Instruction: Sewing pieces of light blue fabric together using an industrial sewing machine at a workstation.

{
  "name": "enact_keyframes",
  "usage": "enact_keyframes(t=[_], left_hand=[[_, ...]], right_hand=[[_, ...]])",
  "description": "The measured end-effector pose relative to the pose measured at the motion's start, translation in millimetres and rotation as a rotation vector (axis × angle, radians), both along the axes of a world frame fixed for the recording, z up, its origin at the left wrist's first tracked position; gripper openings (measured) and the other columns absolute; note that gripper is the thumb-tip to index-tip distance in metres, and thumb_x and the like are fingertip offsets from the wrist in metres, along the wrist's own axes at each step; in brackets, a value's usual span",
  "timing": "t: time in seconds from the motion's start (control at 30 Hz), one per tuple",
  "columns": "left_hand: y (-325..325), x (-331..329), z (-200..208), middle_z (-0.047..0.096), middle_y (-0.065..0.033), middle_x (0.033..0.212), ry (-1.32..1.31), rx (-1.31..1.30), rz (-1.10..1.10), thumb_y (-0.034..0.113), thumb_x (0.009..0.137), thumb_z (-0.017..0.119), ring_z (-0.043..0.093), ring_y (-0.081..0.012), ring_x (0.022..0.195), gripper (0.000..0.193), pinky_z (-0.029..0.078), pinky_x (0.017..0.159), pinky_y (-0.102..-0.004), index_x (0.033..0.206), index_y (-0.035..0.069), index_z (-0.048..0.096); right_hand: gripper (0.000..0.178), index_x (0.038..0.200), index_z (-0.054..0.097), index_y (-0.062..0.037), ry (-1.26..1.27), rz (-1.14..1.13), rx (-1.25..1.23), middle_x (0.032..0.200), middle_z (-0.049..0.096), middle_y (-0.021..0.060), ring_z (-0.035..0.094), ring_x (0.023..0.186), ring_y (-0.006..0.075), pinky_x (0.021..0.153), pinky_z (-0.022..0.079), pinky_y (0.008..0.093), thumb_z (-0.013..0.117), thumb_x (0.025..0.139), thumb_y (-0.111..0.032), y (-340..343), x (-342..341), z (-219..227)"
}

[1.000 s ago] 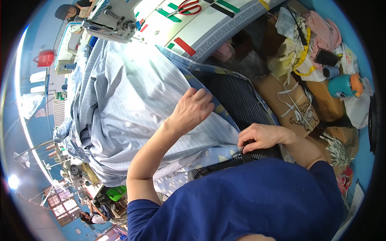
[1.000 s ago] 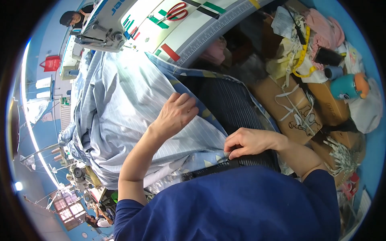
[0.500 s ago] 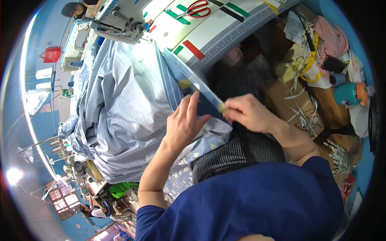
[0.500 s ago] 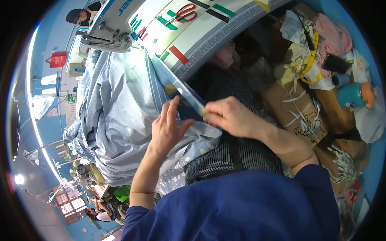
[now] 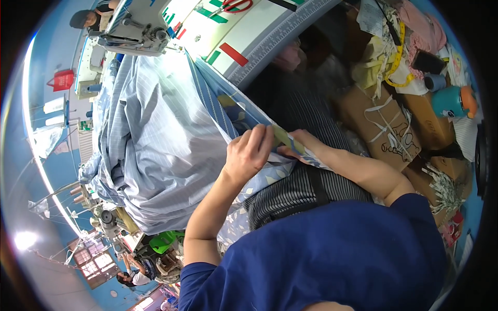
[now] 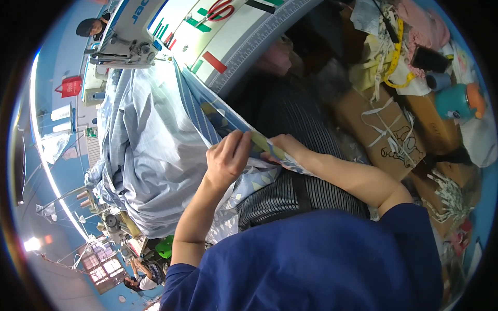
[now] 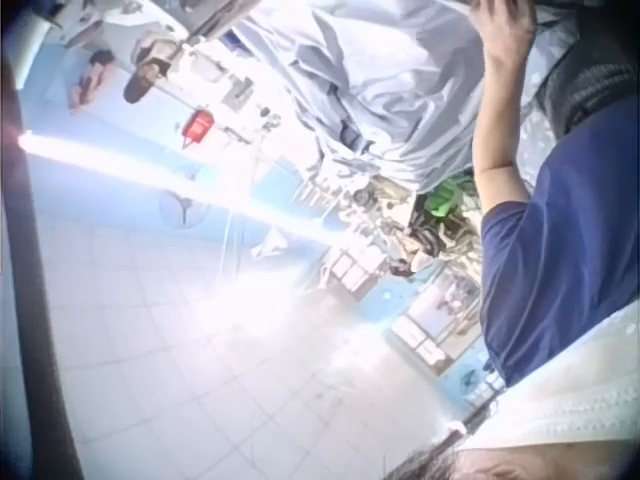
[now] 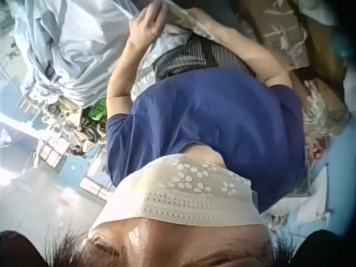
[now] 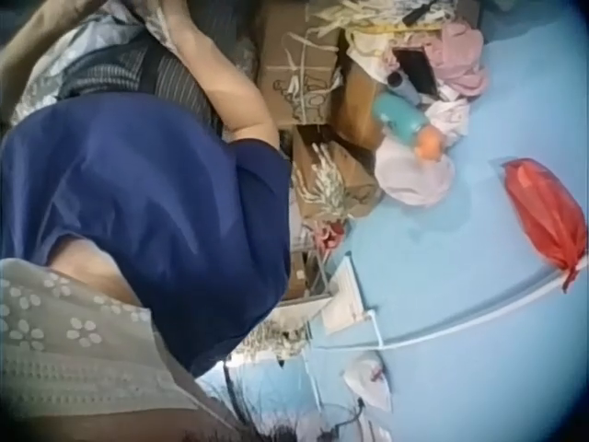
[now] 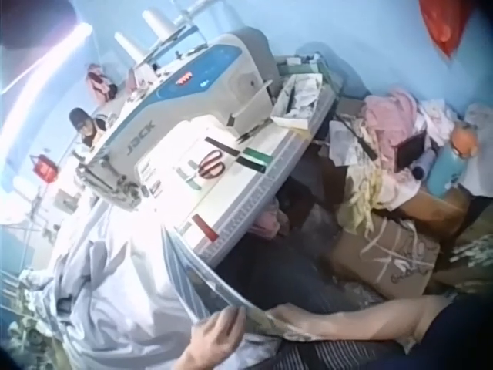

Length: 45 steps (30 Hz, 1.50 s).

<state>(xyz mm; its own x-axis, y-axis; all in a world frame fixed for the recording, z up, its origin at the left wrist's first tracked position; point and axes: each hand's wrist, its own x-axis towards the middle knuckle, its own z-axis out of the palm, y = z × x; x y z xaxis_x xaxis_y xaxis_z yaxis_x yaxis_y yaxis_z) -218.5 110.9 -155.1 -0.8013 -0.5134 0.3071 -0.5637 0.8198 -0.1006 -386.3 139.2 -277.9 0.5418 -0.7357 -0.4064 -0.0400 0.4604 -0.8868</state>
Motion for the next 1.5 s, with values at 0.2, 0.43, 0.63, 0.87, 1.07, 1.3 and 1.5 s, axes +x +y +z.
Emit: enact_keyframes(t=[0.2, 0.43, 0.63, 0.87, 1.07, 1.3, 1.5], left_hand=[[12, -5, 14, 0.058, -0.0084, 0.086, -0.084, 0.122, -0.102, 0.002, 0.065, 0.068, 0.061, -0.0171, 0.066, 0.031, 0.051, 0.052, -0.0273, 0.095, -0.003, 0.064], [25, -10, 36, 0.057, -0.0077, 0.085, -0.109, 0.125, -0.228, 0.004, 0.062, 0.067, 0.059, -0.0153, 0.067, 0.030, 0.049, 0.050, -0.0254, 0.092, -0.003, 0.065], [27, -16, 47, 0.056, -0.0077, 0.086, -0.109, 0.079, -0.401, 0.005, 0.063, 0.066, 0.057, -0.0158, 0.069, 0.027, 0.049, 0.058, -0.0278, 0.088, -0.002, 0.065], [24, -23, 58, 0.060, -0.0123, 0.092, -0.112, 0.369, -0.412, 0.004, 0.067, 0.065, 0.061, -0.0207, 0.075, 0.018, 0.052, 0.064, -0.0310, 0.084, -0.002, 0.062], [15, -24, 61, 0.060, -0.0143, 0.093, -0.161, 0.561, -0.479, 0.005, 0.071, 0.063, 0.061, -0.0233, 0.075, 0.011, 0.052, 0.065, -0.0325, 0.079, -0.001, 0.057], [13, -23, 53, 0.046, -0.0066, 0.074, -0.082, 0.474, -0.499, 0.009, 0.072, 0.060, 0.054, -0.0201, 0.068, 0.012, 0.049, 0.062, -0.0317, 0.071, 0.005, 0.049], [16, -8, 48, 0.054, -0.0072, 0.082, -0.108, 0.476, -0.482, 0.008, 0.071, 0.060, 0.059, -0.0198, 0.076, 0.009, 0.051, 0.066, -0.0295, 0.076, 0.004, 0.053]], right_hand=[[0.018, 0.092, 0.067, 0.0009, -0.146, 0.034, -0.021, 0.075, 0.066, 0.0038, 0.056, 0.073, 0.0082, 0.069, 0.047, 0.0285, 0.066, 0.088, -0.016, 20, -34, 52], [0.018, 0.099, 0.068, 0.0004, -0.103, 0.150, -0.143, 0.079, 0.068, 0.0054, 0.055, 0.075, 0.0067, 0.069, 0.047, 0.0268, 0.065, 0.088, -0.014, 36, -52, 81], [0.015, 0.085, 0.063, 0.0044, -0.309, 0.093, -0.256, 0.073, 0.062, 0.0050, 0.053, 0.069, 0.0069, 0.060, 0.043, 0.0275, 0.066, 0.086, -0.010, 49, -53, 79], [0.011, 0.087, 0.064, 0.0044, -0.167, 0.142, -0.531, 0.075, 0.063, 0.0153, 0.062, 0.068, 0.0225, 0.063, 0.048, 0.0342, 0.063, 0.082, -0.006, 47, -60, 87], [0.011, 0.077, 0.061, 0.0018, -0.119, 0.174, -0.733, 0.072, 0.058, 0.0141, 0.060, 0.069, 0.0306, 0.063, 0.048, 0.0384, 0.066, 0.079, -0.008, 37, -61, 100], [0.009, 0.080, 0.064, -0.0051, 0.043, -0.206, -1.521, 0.079, 0.057, 0.0061, 0.059, 0.082, 0.0233, 0.070, 0.051, 0.0339, 0.068, 0.073, -0.008, -30, -41, 93], [0.011, 0.083, 0.064, -0.0059, 0.039, -0.141, -1.811, 0.084, 0.060, 0.0048, 0.060, 0.089, 0.0202, 0.079, 0.052, 0.0354, 0.064, 0.072, -0.009, -43, -26, 82]])
